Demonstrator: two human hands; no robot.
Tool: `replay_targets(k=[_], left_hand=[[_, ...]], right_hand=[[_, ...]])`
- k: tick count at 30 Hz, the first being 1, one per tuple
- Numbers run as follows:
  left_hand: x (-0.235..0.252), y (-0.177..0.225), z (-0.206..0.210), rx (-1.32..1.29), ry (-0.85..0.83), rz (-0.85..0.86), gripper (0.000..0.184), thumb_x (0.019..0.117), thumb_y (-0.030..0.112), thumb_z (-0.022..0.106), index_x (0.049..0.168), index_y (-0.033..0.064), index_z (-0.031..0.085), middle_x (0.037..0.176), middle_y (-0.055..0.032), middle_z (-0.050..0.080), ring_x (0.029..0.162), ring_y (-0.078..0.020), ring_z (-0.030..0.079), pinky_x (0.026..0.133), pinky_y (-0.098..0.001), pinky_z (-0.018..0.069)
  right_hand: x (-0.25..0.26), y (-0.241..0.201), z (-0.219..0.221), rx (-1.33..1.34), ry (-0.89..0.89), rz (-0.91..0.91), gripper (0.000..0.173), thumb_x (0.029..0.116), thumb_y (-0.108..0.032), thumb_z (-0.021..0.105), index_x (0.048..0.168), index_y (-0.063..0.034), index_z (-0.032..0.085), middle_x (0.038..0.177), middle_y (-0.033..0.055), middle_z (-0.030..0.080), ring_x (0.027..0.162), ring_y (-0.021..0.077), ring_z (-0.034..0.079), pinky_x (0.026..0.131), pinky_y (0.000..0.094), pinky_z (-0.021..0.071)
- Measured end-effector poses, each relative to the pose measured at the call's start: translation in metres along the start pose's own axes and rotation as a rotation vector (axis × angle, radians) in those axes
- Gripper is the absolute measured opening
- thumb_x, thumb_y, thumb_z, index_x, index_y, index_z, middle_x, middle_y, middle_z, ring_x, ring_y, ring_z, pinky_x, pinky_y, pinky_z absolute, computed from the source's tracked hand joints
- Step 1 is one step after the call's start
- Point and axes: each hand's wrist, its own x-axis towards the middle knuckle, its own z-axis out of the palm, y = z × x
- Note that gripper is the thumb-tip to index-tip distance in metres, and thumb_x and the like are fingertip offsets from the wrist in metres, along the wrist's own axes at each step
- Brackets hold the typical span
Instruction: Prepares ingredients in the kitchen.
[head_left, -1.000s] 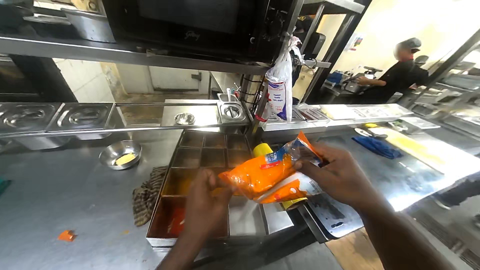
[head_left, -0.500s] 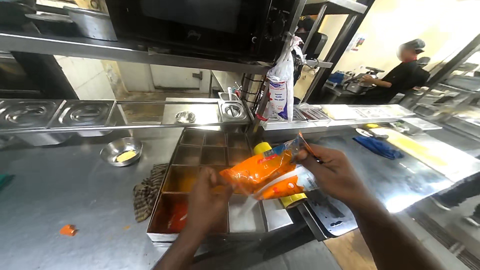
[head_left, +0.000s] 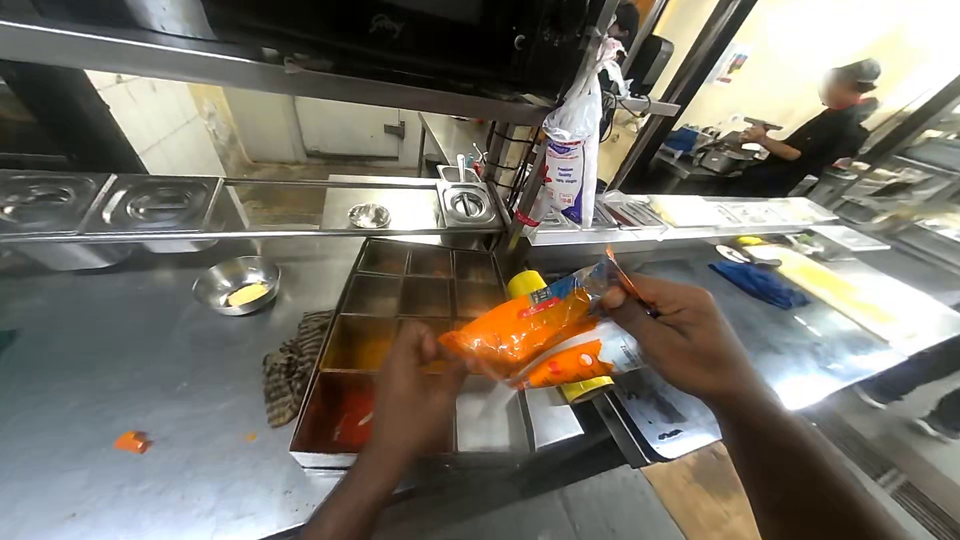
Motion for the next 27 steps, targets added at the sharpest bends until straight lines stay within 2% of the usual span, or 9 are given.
replay_targets(k=[3,12,20,27], left_hand=[[0.000,0.000,-0.001,0.030,0.008,0.013,0.039,0.0775,0.017,0.085,0.092,0.0163,0.049,0.077,0.0040,0.068,0.072,-0.0111,0.069,0.064,-0.0323,0.0591],[0.000,0.001,-0.003,0.002,0.012,0.031,0.040,0.0767,0.015,0.086,0.092,0.0164,0.049,0.077,0.0040,0.069,0.072,-0.0108,0.070,0.064,-0.0303,0.0590],[0.002,0.001,-0.004,0.002,0.010,0.030,0.038,0.0767,0.019,0.086,0.090,0.0176,0.050,0.076,0.0044,0.067,0.073,-0.0104,0.067,0.064,-0.0306,0.0572],[0.003,0.002,-0.004,-0.027,0.006,0.007,0.040,0.0763,0.018,0.087,0.092,0.0170,0.050,0.078,0.0035,0.069,0.074,-0.0119,0.071,0.065,-0.0312,0.0599]], right_hand=[[0.001,-0.001,0.000,-0.003,-0.002,-0.008,0.026,0.1034,-0.040,0.057,0.094,-0.0222,0.072,0.076,-0.0144,0.065,0.064,-0.0061,0.059,0.055,0.0123,0.0494],[0.002,-0.006,-0.002,-0.027,-0.007,-0.005,0.029,0.1032,-0.046,0.055,0.092,-0.0240,0.071,0.073,-0.0151,0.064,0.061,-0.0058,0.057,0.051,0.0125,0.0474],[0.004,-0.009,-0.004,-0.026,-0.001,-0.034,0.028,0.1031,-0.045,0.056,0.094,-0.0243,0.072,0.076,-0.0157,0.066,0.064,-0.0065,0.060,0.054,0.0113,0.0494],[0.006,-0.011,-0.005,-0.034,-0.005,-0.032,0.029,0.1033,-0.046,0.055,0.091,-0.0246,0.071,0.074,-0.0155,0.064,0.062,-0.0061,0.058,0.052,0.0114,0.0476]])
